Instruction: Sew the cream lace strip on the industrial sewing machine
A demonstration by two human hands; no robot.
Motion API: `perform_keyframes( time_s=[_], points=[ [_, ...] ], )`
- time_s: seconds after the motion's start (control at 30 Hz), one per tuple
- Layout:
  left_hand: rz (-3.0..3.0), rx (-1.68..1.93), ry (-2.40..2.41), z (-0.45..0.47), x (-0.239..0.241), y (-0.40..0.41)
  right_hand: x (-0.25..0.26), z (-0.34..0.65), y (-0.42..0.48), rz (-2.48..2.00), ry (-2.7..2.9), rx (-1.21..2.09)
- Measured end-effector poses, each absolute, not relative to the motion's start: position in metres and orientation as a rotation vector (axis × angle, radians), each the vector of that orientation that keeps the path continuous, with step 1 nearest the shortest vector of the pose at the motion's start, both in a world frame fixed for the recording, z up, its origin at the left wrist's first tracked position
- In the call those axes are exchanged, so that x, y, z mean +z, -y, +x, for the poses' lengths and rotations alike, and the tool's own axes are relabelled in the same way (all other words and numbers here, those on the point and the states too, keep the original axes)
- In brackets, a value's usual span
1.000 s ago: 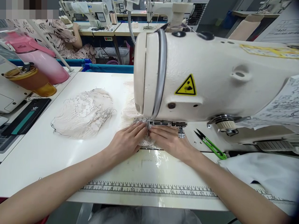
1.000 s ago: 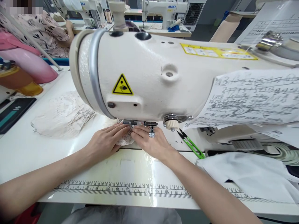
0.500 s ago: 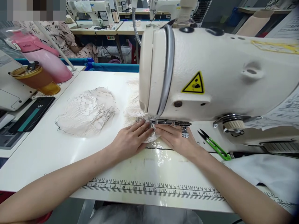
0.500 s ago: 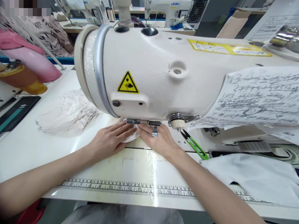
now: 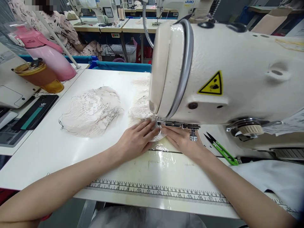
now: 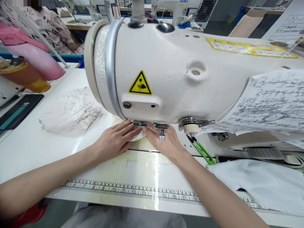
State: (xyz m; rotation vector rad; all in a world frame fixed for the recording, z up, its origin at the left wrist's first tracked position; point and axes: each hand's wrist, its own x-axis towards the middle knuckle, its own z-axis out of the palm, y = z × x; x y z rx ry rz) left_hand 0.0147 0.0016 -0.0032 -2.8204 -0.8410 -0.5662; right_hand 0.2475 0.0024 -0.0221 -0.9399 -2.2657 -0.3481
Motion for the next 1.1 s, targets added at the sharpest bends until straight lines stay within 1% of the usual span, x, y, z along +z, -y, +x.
perform_keyframes(
  time_s=[0.17, 0.23, 0.33, 0.43, 0.53, 0.8, 1.1],
  points=[
    [-2.841, -0.605, 0.702, 0.014, -0.005, -0.001, -0.013, 0.246, 0.007, -1.032, 2.326, -0.353],
    [-2.831, -0.598, 0.717, 0.013, -0.005, -0.001, -0.008, 0.245, 0.011, -1.096, 2.393, -0.383],
    [-2.801, -0.589, 0.755, 0.013, -0.005, 0.0, -0.006, 0.244, 0.013, -1.073, 2.5, -0.465],
    [-2.773, -0.6, 0.793, 0.014, -0.003, 0.0, -0.007, 0.242, 0.012, -1.041, 2.544, -0.429],
    [-2.745, -0.626, 0.822, 0.015, -0.002, 0.001, -0.009, 0.237, 0.013, -1.048, 2.54, -0.34],
    [-2.816, -0.619, 0.76, 0.014, -0.001, 0.0, -0.011, 0.228, 0.021, -1.023, 2.461, -0.267],
    [-2.846, -0.582, 0.827, 0.012, -0.001, -0.001, -0.005, 0.225, 0.022, -0.9, 2.417, -0.404]
  ],
)
